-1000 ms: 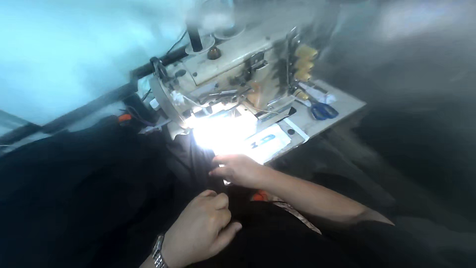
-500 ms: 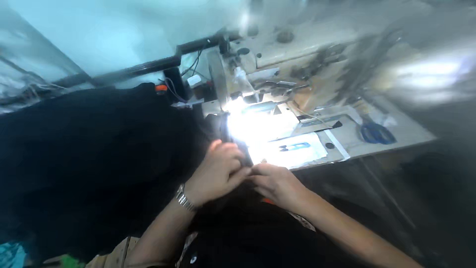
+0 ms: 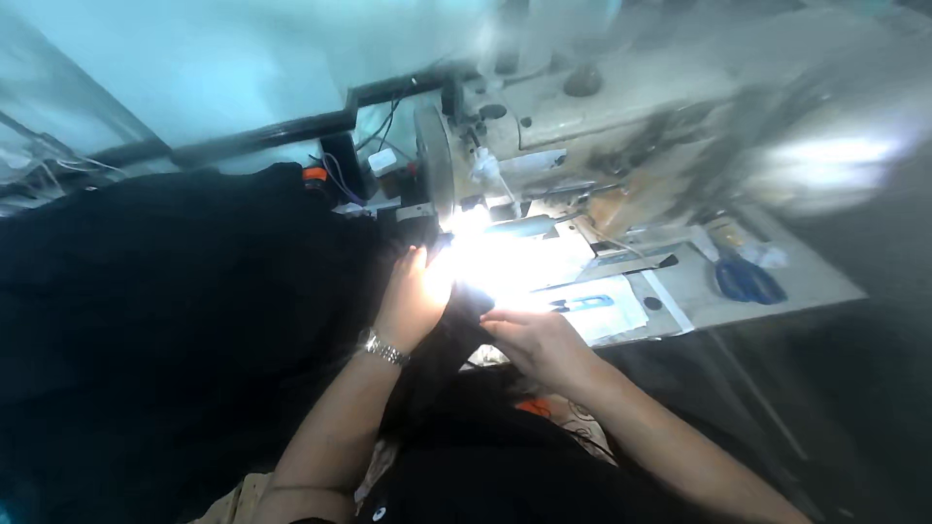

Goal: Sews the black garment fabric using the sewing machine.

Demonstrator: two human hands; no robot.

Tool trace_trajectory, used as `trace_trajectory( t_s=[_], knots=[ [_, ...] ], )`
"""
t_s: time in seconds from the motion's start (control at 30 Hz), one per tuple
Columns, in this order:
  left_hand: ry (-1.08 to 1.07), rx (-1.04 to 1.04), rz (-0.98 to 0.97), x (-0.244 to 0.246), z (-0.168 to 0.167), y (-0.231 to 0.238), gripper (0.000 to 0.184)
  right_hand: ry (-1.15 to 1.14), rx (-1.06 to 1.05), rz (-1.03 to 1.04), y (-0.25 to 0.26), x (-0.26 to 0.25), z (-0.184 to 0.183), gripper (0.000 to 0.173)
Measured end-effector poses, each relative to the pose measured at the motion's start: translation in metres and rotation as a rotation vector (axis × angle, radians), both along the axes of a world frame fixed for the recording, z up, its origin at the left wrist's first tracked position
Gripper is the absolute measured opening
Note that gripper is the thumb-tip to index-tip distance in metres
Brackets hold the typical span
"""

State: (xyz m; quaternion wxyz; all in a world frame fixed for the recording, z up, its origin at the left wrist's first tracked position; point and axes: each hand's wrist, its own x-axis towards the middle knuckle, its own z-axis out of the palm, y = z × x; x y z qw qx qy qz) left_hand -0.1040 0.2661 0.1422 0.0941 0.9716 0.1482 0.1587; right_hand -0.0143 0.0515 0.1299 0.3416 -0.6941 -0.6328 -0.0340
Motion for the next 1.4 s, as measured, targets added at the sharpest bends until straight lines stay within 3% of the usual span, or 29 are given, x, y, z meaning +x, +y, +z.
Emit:
trace_trajectory(
  t_s=[0.2,0.33,0.43,0.5,0.57,0.67,0.77,0.83,0.9,1.0,1.03,1.1,1.17,1.4],
  knots=[
    [-0.134,-0.079,-0.102,0.041,0.004,0.041,0.020,0.002,-0.067,-0.110,0.034,0.026,0.001,0.026],
    [-0.230,-0.082,-0.089,0.064,-0.006,0.068,0.019,0.073,-0.057,-0.184,0.054,0.036,-0.006,0.027],
    [-0.352,-0.056,-0.200,0.052,-0.011,0.077,0.012,0.069,0.001,-0.180,0.059,0.038,-0.009,0.025],
    [-0.391,0.037,-0.228,0.032,0.001,0.067,0.026,0.112,-0.044,-0.183,0.057,0.039,-0.010,0.026],
    [-0.309,0.052,-0.252,-0.001,0.026,0.041,0.041,0.165,-0.106,-0.175,0.054,0.041,-0.008,0.027],
    [0.105,-0.186,-0.486,-0.067,0.071,-0.029,0.040,0.151,-0.127,-0.091,0.044,0.035,-0.007,0.027],
    [0.230,-0.344,-0.792,-0.091,0.065,-0.069,0.035,0.073,-0.011,0.014,0.022,0.009,-0.018,0.020],
    [0.151,-0.370,-0.760,-0.093,0.052,-0.074,0.040,0.120,-0.016,0.065,-0.005,-0.015,-0.024,0.017],
    [0.006,-0.336,-0.669,-0.092,0.033,-0.074,0.060,0.147,-0.006,0.070,-0.028,-0.033,-0.025,0.014],
    [-0.132,-0.074,-0.474,-0.081,-0.013,-0.063,0.078,0.189,0.075,0.087,-0.044,-0.040,-0.025,0.015],
    [-0.161,0.001,-0.389,-0.077,-0.029,-0.055,0.072,0.208,0.092,0.083,-0.046,-0.039,-0.024,0.016],
    [-0.232,0.132,-0.228,-0.075,-0.049,-0.042,0.043,0.216,0.102,0.076,-0.049,-0.036,-0.022,0.016],
    [-0.300,0.190,-0.155,-0.081,-0.040,-0.038,0.022,0.214,0.108,0.079,-0.052,-0.032,-0.019,0.017],
    [-0.202,0.229,-0.126,-0.078,-0.022,-0.030,0.021,0.239,0.077,0.063,-0.039,-0.018,-0.025,0.018]
  ],
)
